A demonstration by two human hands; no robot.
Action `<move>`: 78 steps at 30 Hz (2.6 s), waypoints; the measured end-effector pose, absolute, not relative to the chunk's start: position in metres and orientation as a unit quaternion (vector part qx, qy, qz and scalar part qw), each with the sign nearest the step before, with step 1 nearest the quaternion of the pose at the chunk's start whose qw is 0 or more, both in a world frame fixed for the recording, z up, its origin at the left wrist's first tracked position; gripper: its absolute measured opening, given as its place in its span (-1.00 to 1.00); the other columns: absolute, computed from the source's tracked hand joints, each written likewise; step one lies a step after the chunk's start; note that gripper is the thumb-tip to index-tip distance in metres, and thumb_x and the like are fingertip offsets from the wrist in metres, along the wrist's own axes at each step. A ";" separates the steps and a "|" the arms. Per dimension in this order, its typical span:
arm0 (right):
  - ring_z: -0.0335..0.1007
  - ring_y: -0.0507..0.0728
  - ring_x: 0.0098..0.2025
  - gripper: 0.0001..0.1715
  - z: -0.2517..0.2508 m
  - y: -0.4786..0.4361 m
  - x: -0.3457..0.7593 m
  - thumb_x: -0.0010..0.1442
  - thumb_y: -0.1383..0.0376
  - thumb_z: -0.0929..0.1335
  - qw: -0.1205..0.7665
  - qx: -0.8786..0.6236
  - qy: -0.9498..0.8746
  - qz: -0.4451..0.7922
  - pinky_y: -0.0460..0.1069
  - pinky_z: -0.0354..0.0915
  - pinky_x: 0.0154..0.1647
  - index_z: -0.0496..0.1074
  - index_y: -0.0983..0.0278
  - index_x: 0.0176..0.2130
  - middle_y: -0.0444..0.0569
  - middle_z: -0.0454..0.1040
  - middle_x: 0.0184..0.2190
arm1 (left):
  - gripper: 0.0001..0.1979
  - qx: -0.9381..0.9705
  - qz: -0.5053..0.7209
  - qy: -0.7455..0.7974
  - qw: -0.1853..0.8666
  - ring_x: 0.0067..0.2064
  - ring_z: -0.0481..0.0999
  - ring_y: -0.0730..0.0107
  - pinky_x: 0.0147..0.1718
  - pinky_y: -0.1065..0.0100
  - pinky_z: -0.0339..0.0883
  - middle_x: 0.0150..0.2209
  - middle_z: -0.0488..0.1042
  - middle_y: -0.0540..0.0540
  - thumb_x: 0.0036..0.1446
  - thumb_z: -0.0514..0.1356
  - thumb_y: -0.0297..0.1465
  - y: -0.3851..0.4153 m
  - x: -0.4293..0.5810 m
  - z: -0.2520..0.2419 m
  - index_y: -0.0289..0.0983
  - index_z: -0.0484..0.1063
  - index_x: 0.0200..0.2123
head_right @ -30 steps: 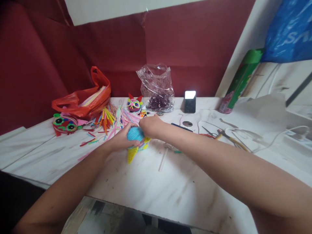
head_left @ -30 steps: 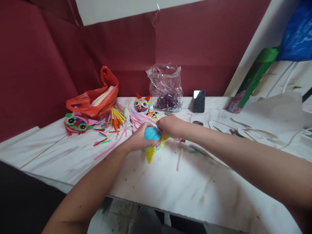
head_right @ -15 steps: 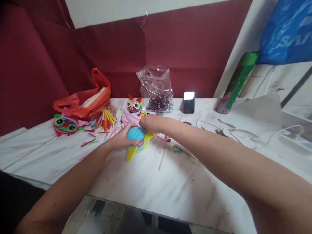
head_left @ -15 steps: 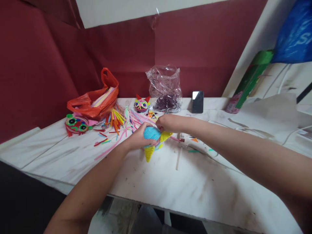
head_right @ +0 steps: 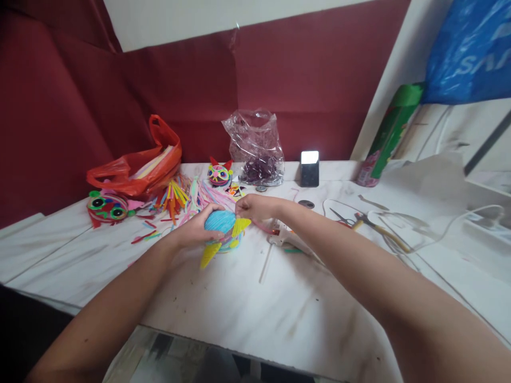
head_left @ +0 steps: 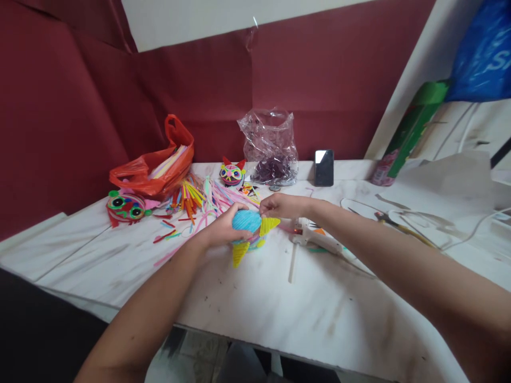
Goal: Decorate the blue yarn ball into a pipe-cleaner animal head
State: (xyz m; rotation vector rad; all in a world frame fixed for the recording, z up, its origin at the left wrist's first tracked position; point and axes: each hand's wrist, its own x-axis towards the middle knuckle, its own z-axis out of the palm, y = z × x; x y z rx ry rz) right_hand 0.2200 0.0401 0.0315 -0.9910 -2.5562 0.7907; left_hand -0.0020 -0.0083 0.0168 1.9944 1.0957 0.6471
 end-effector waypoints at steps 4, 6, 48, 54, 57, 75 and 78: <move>0.19 -0.02 -0.52 -0.80 0.010 0.023 0.219 0.14 0.21 0.24 0.209 -0.348 -0.856 0.321 -0.12 0.18 -0.49 0.32 0.30 -0.39 -0.21 0.30 -0.56 | -0.35 0.773 0.209 0.418 0.430 -0.24 0.44 0.29 -0.28 0.31 0.33 -0.26 0.37 0.00 -0.16 0.28 -0.28 -0.013 -0.004 0.025 -0.20 0.14 0.03; 0.16 -0.03 -0.54 -0.78 0.003 0.012 0.218 0.12 0.17 0.25 0.244 -0.351 -0.838 0.339 -0.12 0.15 -0.52 0.29 0.28 -0.42 -0.22 0.27 -0.57 | -0.40 0.763 0.213 0.426 0.436 -0.29 0.43 0.34 -0.32 0.34 0.33 -0.30 0.37 0.02 -0.12 0.25 -0.27 -0.019 -0.001 0.028 -0.21 0.15 0.02; 0.35 0.03 -0.46 -0.87 -0.024 -0.022 0.203 0.15 0.32 0.27 0.411 -0.349 -0.797 0.272 -0.08 0.26 -0.40 0.41 0.25 -0.33 -0.12 0.46 -0.49 | -0.58 0.775 0.250 0.511 0.277 -0.48 0.31 0.49 -0.51 0.47 0.20 -0.45 0.31 0.12 -0.18 0.16 -0.43 -0.027 0.015 0.025 -0.19 0.23 -0.15; 0.39 0.04 -0.50 -0.81 -0.028 -0.012 0.204 0.09 0.25 0.32 0.465 -0.372 -0.684 0.421 -0.04 0.35 -0.42 0.32 0.23 -0.24 -0.20 0.39 -0.55 | -0.62 0.747 0.317 0.540 0.222 -0.30 0.42 0.35 -0.31 0.37 0.31 -0.31 0.43 0.02 -0.11 0.24 -0.28 -0.020 0.017 0.014 -0.23 0.32 -0.18; 0.45 0.05 -0.47 -0.74 -0.028 -0.009 0.205 0.03 0.29 0.36 0.451 -0.394 -0.641 0.480 -0.02 0.40 -0.39 0.31 0.23 -0.21 -0.19 0.42 -0.50 | -0.65 0.737 0.345 0.531 0.238 -0.18 0.43 0.29 -0.17 0.30 0.31 -0.22 0.44 -0.05 -0.02 0.18 -0.19 -0.017 0.017 0.012 -0.27 0.33 -0.19; 0.44 0.03 -0.44 -0.80 -0.027 -0.017 0.200 -0.17 0.29 0.45 0.433 -0.371 -0.540 0.619 -0.02 0.39 -0.26 0.42 0.25 -0.43 -0.18 0.51 -0.53 | -0.40 0.773 0.264 0.473 0.330 -0.10 0.44 0.19 -0.16 0.28 0.37 -0.13 0.44 -0.05 -0.17 0.28 -0.28 -0.005 -0.006 0.014 -0.28 0.33 0.02; 0.46 0.08 -0.35 -0.79 -0.026 -0.016 0.201 -0.20 0.29 0.45 0.433 -0.350 -0.540 0.631 0.01 0.36 -0.15 0.46 0.26 -0.43 -0.13 0.56 -0.45 | -0.39 0.769 0.288 0.481 0.307 -0.09 0.45 0.19 -0.14 0.28 0.37 -0.10 0.45 -0.06 -0.17 0.26 -0.28 -0.002 -0.004 0.008 -0.28 0.34 0.03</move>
